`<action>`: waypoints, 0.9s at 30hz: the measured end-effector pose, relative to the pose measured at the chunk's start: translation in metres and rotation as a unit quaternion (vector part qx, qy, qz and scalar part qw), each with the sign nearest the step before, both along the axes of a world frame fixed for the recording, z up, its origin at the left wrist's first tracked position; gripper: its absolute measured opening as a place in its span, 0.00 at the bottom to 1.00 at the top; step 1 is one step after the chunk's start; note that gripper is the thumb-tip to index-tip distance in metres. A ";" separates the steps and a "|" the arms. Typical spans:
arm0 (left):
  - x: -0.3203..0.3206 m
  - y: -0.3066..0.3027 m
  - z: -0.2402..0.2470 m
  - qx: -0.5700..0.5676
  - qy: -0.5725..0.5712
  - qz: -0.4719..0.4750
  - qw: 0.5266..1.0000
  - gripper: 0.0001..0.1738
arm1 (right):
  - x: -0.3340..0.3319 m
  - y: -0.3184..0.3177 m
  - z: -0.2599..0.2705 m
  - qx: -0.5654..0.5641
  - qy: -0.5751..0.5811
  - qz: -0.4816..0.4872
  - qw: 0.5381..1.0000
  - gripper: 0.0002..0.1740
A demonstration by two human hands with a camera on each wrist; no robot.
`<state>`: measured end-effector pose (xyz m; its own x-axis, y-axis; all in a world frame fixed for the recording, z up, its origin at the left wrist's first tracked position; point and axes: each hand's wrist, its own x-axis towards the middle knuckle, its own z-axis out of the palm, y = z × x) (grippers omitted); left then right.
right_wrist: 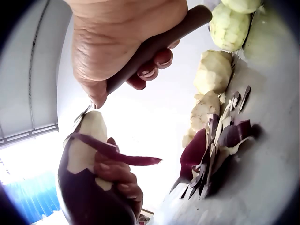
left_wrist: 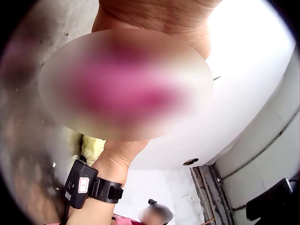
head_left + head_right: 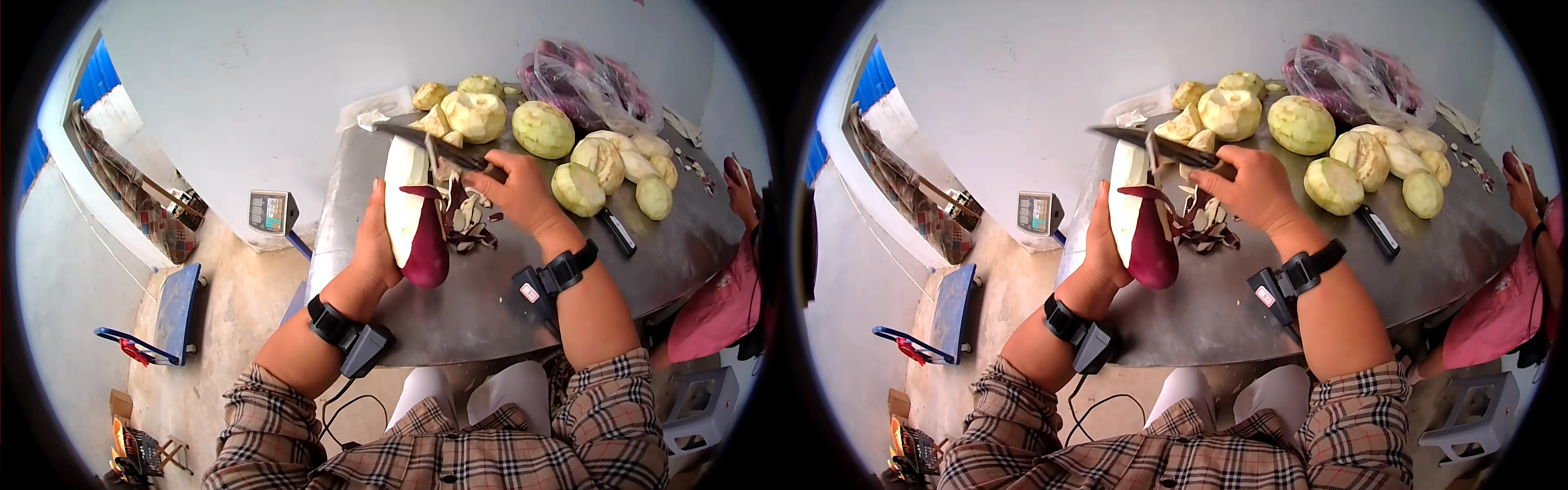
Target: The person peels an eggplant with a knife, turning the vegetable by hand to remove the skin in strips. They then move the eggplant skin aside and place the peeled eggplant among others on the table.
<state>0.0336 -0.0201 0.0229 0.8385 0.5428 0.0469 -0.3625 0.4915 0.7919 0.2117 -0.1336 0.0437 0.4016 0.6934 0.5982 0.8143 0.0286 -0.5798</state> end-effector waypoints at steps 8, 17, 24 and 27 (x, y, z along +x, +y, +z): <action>-0.004 0.004 -0.001 0.010 -0.018 -0.051 0.998 0.35 | 0.012 -0.001 -0.002 0.004 0.048 0.040 0.998 0.29; 0.000 0.014 -0.010 -0.024 0.033 -0.099 0.994 0.26 | -0.018 0.003 -0.002 -0.002 0.211 0.250 0.945 0.20; -0.003 0.012 -0.011 -0.050 -0.010 -0.167 0.985 0.29 | -0.021 -0.002 0.005 -0.020 0.206 0.234 0.950 0.12; 0.001 0.014 -0.013 -0.055 -0.030 -0.204 0.977 0.30 | -0.018 0.000 0.003 -0.066 0.230 0.219 0.946 0.09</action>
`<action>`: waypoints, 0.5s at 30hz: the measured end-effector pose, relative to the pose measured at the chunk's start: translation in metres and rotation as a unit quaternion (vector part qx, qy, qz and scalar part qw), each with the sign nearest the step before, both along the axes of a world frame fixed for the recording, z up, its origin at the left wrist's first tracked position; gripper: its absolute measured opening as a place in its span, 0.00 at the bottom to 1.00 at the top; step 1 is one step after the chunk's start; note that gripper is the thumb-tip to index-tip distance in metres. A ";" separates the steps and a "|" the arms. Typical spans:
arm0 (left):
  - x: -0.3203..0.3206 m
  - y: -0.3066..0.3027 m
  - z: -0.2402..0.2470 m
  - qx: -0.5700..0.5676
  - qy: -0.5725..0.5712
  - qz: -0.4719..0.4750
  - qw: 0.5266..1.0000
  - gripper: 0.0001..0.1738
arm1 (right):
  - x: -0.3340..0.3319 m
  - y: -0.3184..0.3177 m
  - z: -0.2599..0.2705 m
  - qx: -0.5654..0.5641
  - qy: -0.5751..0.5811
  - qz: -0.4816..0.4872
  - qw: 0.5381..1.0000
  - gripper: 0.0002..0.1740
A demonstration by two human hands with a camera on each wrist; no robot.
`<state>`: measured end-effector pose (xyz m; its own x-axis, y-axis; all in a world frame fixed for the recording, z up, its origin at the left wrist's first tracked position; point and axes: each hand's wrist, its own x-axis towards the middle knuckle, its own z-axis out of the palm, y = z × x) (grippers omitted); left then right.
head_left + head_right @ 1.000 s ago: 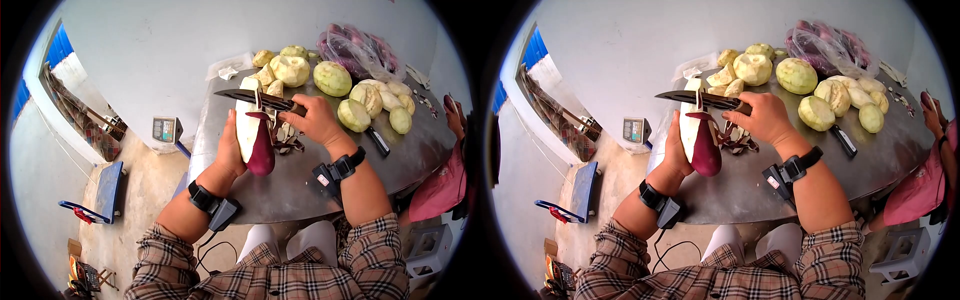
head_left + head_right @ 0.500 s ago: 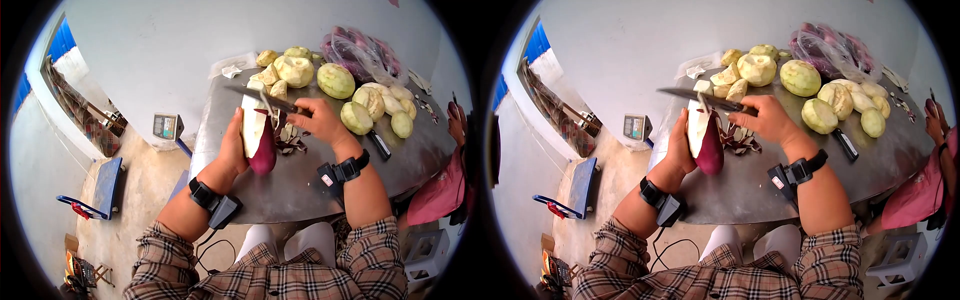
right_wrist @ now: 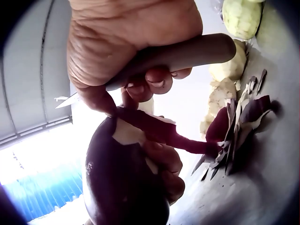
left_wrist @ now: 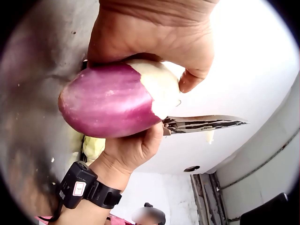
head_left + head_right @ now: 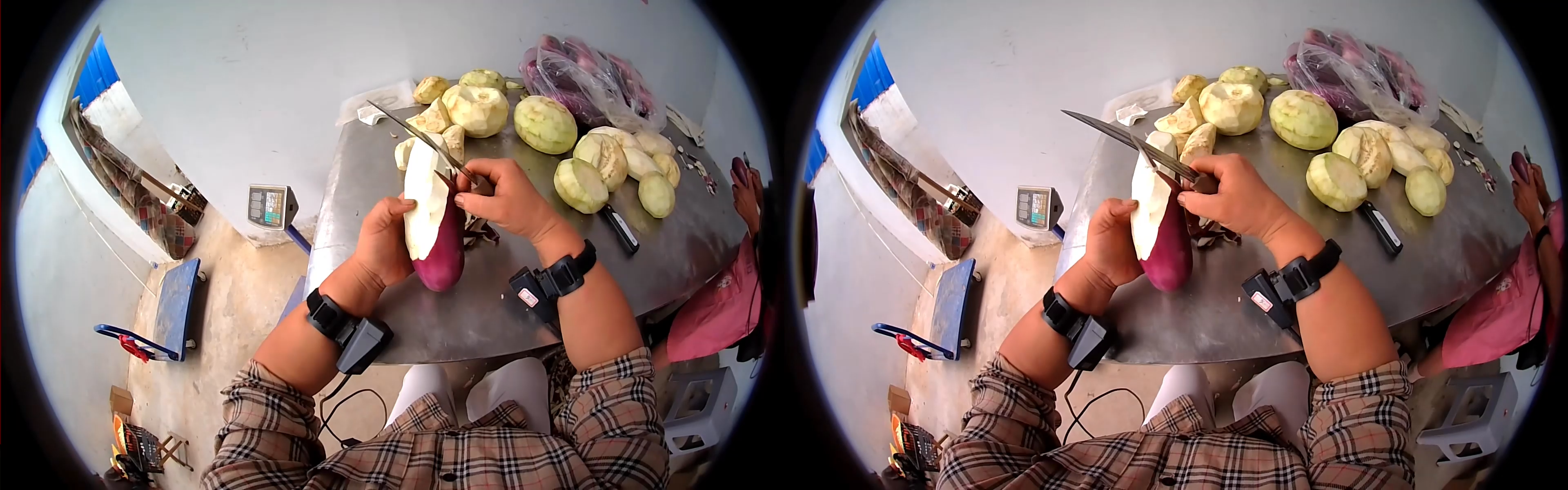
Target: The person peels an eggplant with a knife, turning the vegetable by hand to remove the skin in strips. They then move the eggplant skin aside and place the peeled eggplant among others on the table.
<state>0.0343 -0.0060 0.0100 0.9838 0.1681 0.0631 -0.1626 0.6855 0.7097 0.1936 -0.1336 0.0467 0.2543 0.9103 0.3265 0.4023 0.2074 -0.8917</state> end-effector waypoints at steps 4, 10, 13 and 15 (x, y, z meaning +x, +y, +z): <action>-0.001 -0.001 0.002 0.018 0.008 0.020 1.000 0.31 | -0.002 -0.001 0.001 0.030 -0.026 -0.019 0.999 0.07; -0.002 -0.004 0.007 0.035 0.025 0.133 0.990 0.34 | 0.008 0.002 -0.001 0.016 -0.076 -0.129 0.989 0.10; -0.004 0.000 0.011 0.000 0.016 0.172 0.985 0.33 | 0.015 0.006 -0.008 0.024 -0.100 -0.162 0.981 0.18; -0.003 0.002 0.012 -0.017 0.012 0.179 0.984 0.31 | 0.018 0.006 -0.008 0.019 -0.094 -0.148 0.984 0.20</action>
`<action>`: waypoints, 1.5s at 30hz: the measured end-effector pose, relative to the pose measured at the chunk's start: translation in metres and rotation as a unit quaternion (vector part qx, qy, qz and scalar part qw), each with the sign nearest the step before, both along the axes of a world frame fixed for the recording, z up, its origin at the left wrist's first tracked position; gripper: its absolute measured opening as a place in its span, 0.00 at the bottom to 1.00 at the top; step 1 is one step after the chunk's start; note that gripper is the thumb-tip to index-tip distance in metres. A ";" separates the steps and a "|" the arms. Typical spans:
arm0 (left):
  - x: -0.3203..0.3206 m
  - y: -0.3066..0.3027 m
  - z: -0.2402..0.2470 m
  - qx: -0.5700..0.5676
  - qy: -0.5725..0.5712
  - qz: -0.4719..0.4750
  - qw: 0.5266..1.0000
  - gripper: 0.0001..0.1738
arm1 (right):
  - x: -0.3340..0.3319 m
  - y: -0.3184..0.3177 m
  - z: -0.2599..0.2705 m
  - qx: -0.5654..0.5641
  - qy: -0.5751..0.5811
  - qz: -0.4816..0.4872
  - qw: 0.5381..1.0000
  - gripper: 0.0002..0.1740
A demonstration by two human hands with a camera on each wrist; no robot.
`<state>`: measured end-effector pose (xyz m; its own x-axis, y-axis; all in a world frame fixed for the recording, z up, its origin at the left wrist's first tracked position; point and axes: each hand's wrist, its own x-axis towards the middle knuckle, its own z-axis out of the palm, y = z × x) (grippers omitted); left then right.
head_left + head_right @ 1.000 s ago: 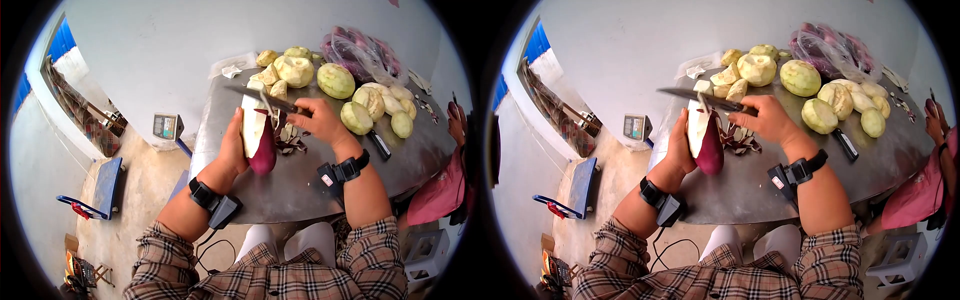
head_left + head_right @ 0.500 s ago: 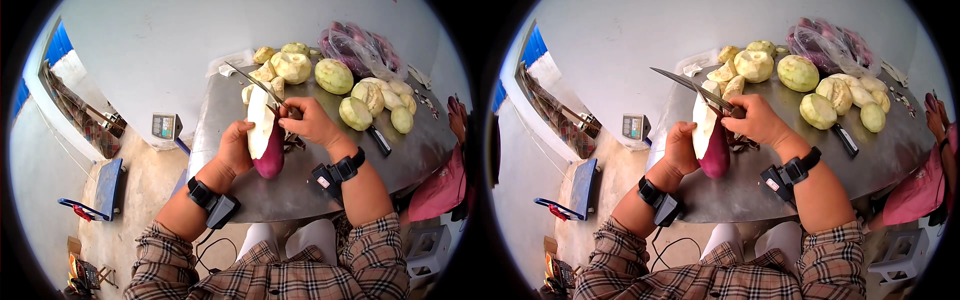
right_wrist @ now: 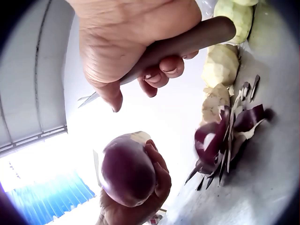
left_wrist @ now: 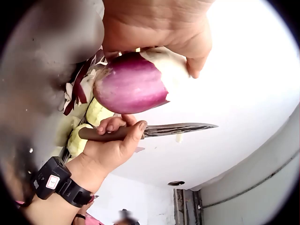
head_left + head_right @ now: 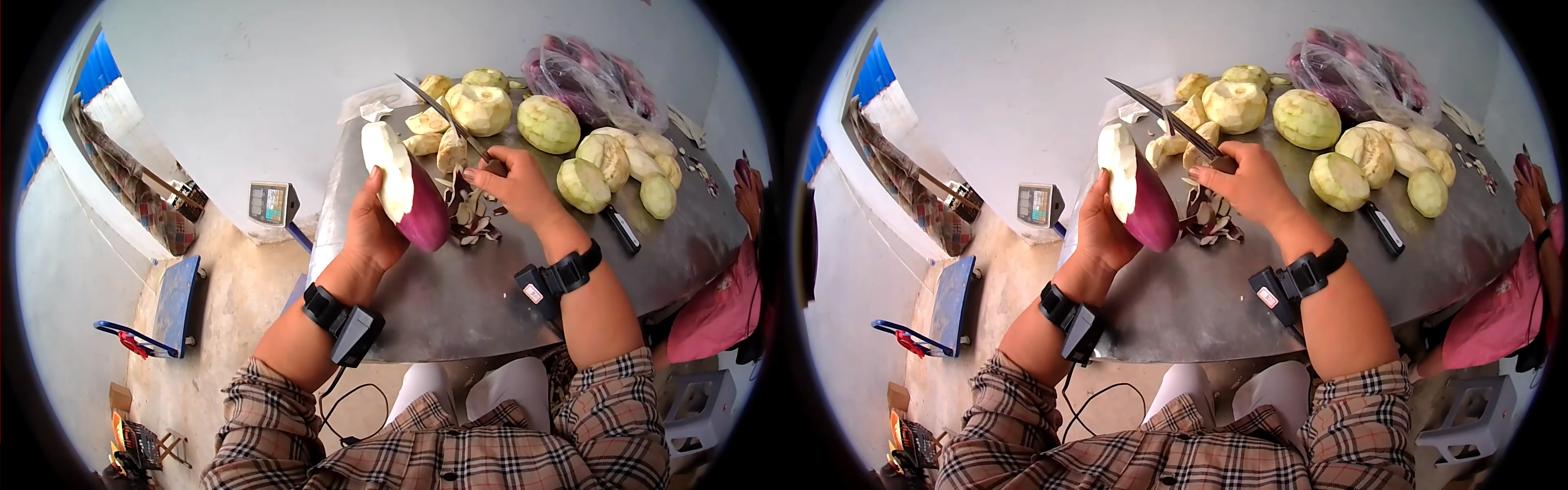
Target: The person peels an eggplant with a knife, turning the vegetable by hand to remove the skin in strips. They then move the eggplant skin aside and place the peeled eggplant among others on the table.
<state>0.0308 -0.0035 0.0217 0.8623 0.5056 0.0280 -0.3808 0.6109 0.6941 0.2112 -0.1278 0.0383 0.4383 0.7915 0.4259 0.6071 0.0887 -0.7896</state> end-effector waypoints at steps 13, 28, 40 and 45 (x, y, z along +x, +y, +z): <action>0.002 -0.002 0.007 -0.042 0.015 0.055 0.998 0.46 | -0.029 -0.005 0.012 -0.074 -0.141 0.105 0.982 0.21; 0.004 -0.008 0.005 0.047 -0.031 0.093 0.994 0.40 | -0.047 -0.002 0.012 -0.041 -0.224 0.108 0.968 0.22; 0.002 -0.010 0.011 0.025 -0.003 0.113 0.993 0.40 | -0.040 -0.003 0.011 0.003 -0.224 0.066 0.972 0.23; 0.001 -0.007 0.009 0.008 -0.034 0.104 0.994 0.40 | -0.036 -0.001 0.007 0.038 -0.206 0.051 0.977 0.23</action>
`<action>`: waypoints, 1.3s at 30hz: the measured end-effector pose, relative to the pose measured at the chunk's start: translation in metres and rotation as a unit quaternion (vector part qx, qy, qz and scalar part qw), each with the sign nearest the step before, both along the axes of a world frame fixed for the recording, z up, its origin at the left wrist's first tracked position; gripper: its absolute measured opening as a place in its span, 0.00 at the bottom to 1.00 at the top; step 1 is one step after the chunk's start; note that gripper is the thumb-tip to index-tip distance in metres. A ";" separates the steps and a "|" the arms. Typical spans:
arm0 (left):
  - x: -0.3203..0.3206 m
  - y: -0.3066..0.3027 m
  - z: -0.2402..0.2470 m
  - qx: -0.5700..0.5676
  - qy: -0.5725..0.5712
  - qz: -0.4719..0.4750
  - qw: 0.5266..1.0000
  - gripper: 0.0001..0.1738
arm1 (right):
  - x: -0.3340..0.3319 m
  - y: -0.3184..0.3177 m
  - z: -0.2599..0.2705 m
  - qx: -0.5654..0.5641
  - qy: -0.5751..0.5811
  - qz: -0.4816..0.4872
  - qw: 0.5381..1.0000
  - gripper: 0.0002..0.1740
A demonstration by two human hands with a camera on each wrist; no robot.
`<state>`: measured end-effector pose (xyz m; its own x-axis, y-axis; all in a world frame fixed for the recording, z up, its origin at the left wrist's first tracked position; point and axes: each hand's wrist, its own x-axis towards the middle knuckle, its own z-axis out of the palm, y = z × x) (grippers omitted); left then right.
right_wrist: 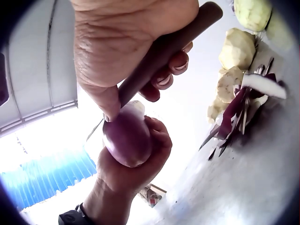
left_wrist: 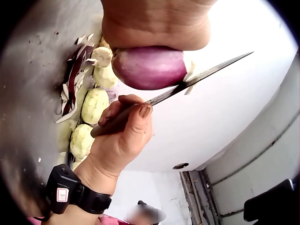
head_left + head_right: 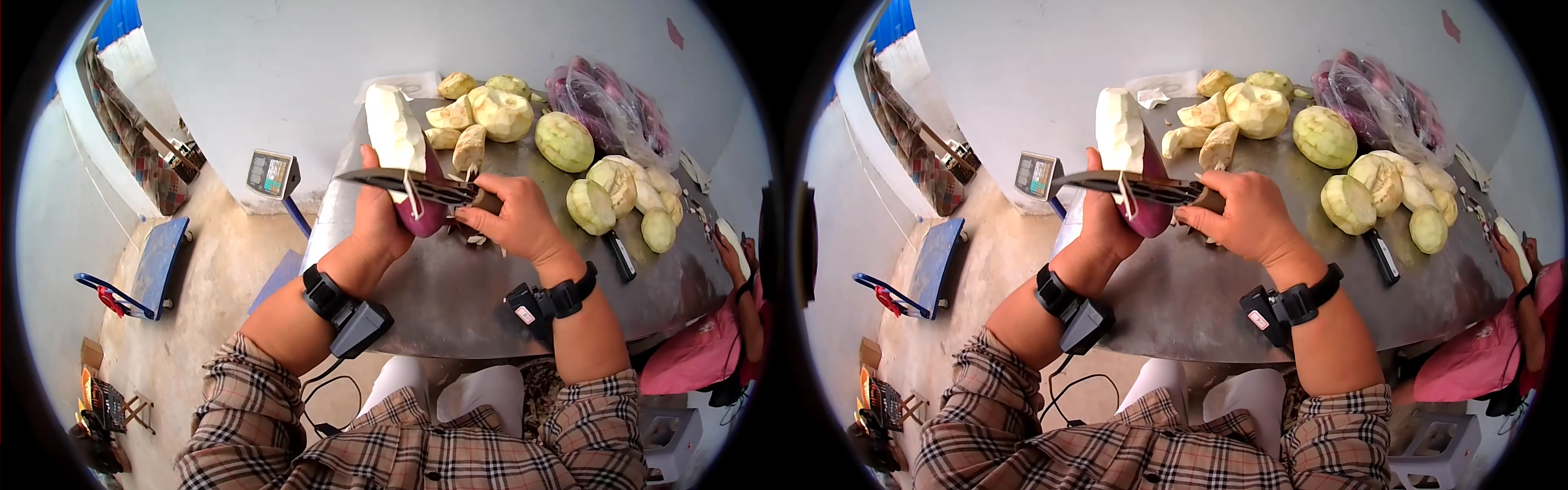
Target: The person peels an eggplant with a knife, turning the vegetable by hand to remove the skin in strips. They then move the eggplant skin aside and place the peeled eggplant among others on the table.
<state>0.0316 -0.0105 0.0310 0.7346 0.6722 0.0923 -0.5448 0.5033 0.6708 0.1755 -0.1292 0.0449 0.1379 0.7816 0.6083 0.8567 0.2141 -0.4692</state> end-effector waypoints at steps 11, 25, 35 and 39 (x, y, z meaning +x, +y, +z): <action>0.001 0.002 -0.005 0.058 -0.007 -0.009 0.998 0.40 | -0.005 -0.004 0.009 -0.094 -0.006 0.056 0.994 0.21; 0.001 -0.001 0.001 0.020 0.007 0.053 0.998 0.38 | -0.004 -0.004 0.007 -0.075 0.024 0.042 0.996 0.22; -0.002 -0.007 0.002 0.021 -0.020 0.009 1.000 0.37 | 0.016 -0.001 0.000 -0.004 0.031 -0.020 0.999 0.21; -0.003 -0.011 0.005 0.020 -0.004 0.008 1.000 0.38 | 0.008 -0.003 0.003 -0.017 0.043 0.038 0.998 0.21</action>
<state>0.0288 -0.0215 0.0360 0.7230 0.6795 0.1250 -0.5581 0.4677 0.6854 0.1838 -0.1324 0.0484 0.1283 0.8113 0.5704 0.7954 0.2594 -0.5478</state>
